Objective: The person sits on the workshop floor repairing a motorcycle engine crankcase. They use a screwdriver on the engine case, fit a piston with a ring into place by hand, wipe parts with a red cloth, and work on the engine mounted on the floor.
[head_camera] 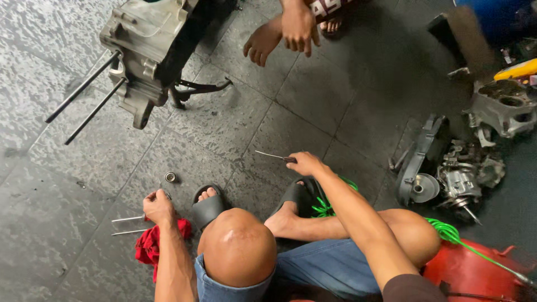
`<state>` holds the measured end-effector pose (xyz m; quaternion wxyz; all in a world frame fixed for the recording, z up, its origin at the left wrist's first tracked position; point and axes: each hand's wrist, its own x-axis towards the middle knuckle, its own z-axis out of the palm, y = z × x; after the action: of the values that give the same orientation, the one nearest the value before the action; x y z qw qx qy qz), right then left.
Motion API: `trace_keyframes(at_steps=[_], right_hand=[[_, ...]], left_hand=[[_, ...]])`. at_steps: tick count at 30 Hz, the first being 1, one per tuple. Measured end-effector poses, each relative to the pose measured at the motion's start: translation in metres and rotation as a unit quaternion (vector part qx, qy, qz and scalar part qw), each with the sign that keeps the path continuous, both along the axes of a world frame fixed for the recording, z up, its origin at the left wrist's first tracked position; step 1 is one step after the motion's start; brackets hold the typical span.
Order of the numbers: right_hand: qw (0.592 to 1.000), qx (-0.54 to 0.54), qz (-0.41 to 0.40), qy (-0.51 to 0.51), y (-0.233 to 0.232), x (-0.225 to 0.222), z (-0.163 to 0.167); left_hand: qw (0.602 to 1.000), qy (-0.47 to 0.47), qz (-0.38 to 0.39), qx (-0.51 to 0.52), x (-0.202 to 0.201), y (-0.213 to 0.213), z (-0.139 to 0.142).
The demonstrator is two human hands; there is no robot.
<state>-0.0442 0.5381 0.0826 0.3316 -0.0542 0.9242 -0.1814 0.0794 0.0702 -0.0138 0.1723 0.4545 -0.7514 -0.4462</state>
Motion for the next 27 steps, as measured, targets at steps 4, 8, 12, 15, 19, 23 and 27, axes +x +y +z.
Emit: trace_keyframes(at_steps=[4,8,12,15,19,23,27], right_hand=[[1.0,-0.026,0.008,0.012,-0.019,-0.001,0.009],[0.998,-0.028,0.059,0.004,-0.044,-0.003,0.004],[0.996,-0.045,0.079,-0.019,-0.072,0.001,0.0],[0.996,-0.054,0.059,-0.032,-0.093,0.013,0.011],[0.994,0.042,-0.006,-0.103,-0.12,0.023,0.034],[0.989,0.007,0.145,-0.007,-0.152,0.02,0.049],[0.97,0.003,0.208,-0.124,-0.19,0.02,0.062]], left_hand=[[1.0,-0.014,0.013,0.017,-0.007,0.006,0.01],[0.996,-0.074,-0.047,-0.005,-0.007,-0.003,0.011],[0.985,-0.095,-0.019,-0.142,-0.005,-0.018,0.003],[0.987,-0.157,0.007,-0.027,-0.002,-0.021,0.0],[0.985,-0.17,-0.007,-0.004,-0.008,-0.018,0.007],[0.982,-0.18,-0.037,-0.032,-0.026,-0.019,0.013],[0.963,-0.24,-0.117,0.024,-0.043,-0.016,0.014]])
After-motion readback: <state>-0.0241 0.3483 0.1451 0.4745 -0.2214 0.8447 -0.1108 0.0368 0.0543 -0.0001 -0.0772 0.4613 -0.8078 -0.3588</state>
